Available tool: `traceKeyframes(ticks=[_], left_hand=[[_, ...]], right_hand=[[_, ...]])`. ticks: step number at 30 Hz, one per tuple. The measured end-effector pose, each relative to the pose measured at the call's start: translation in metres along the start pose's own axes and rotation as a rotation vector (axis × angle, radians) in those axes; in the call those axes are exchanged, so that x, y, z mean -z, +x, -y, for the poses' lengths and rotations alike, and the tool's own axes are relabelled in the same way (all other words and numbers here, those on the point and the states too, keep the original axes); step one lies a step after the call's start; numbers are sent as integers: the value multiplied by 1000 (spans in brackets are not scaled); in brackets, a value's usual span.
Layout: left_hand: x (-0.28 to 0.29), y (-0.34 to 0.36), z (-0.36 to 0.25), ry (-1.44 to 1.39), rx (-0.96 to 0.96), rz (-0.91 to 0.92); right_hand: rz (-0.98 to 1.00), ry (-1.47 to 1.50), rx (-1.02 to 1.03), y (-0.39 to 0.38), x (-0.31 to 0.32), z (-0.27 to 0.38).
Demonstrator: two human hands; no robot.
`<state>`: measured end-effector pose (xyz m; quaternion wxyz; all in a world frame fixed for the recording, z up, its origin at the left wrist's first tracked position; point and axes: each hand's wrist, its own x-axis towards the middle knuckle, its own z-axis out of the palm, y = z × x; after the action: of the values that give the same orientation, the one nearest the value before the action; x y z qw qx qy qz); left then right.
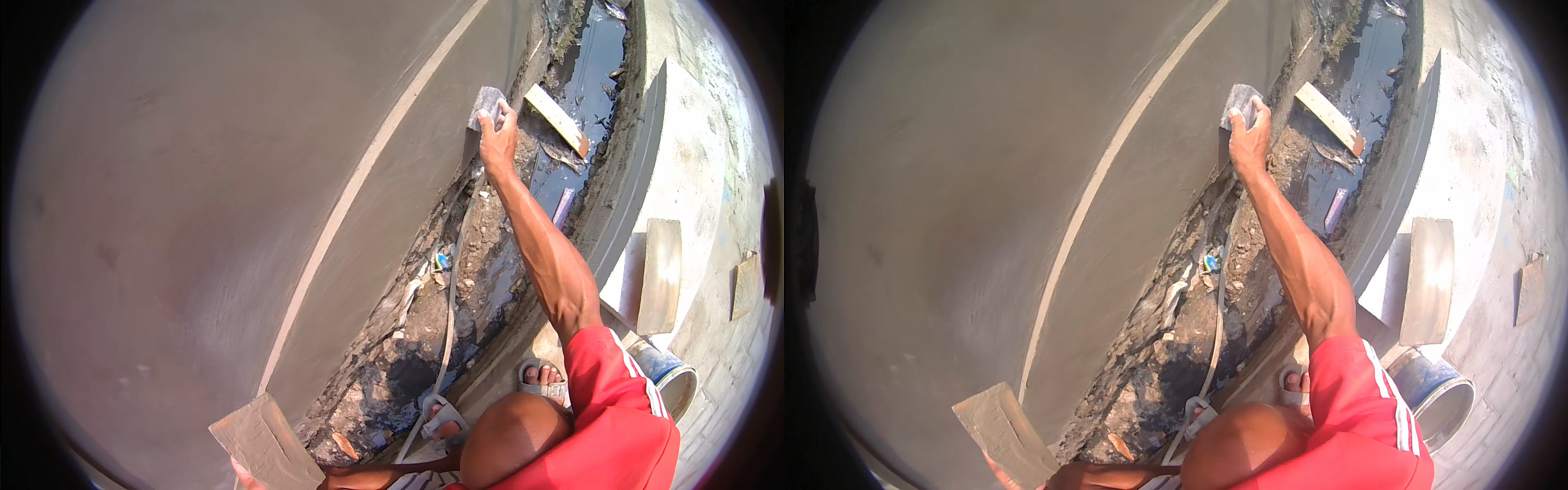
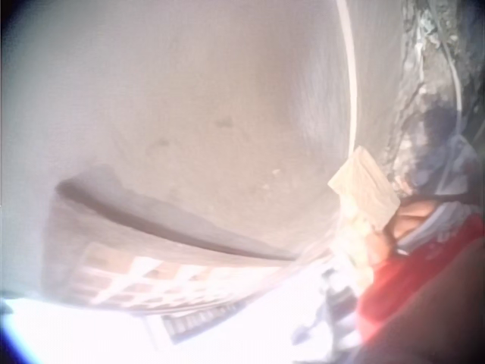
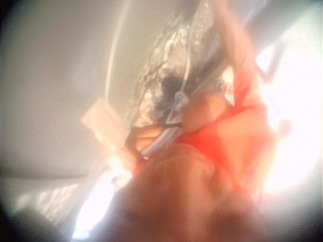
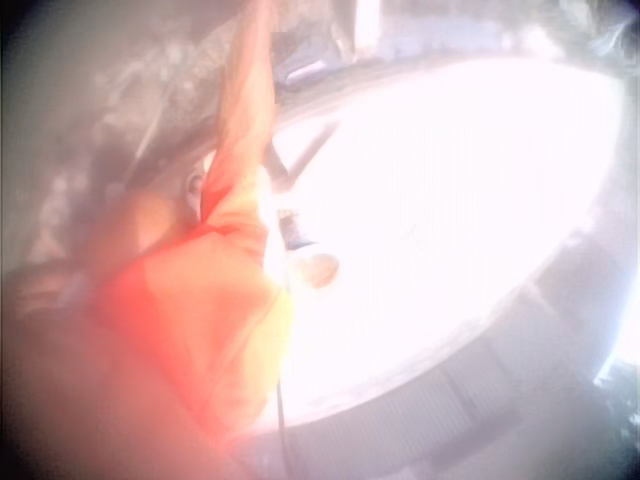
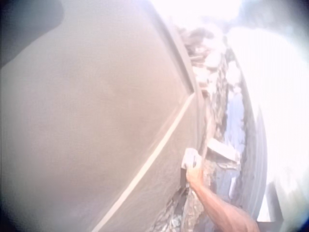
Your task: The person smooths a freshly plastered wall using a small rectangular trowel and a larger flat trowel. They repeatedly scrape and level the surface along a vertical line, occasionally switching tools and adjusting grip to refine the finish.
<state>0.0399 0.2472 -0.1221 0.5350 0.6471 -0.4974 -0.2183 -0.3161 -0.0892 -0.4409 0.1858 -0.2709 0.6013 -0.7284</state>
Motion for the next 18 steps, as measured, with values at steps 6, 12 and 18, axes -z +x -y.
traceKeyframes(ticks=[6,12,18], left_hand=[[3,-1,2,29,18,-14],[-2,4,1,13,23,23],[-4,7,1,38,16,10]], right_hand=[[213,62,421,-120,-18,61],[-48,37,61,31,10,15],[132,77,228,-91,-16,48]])
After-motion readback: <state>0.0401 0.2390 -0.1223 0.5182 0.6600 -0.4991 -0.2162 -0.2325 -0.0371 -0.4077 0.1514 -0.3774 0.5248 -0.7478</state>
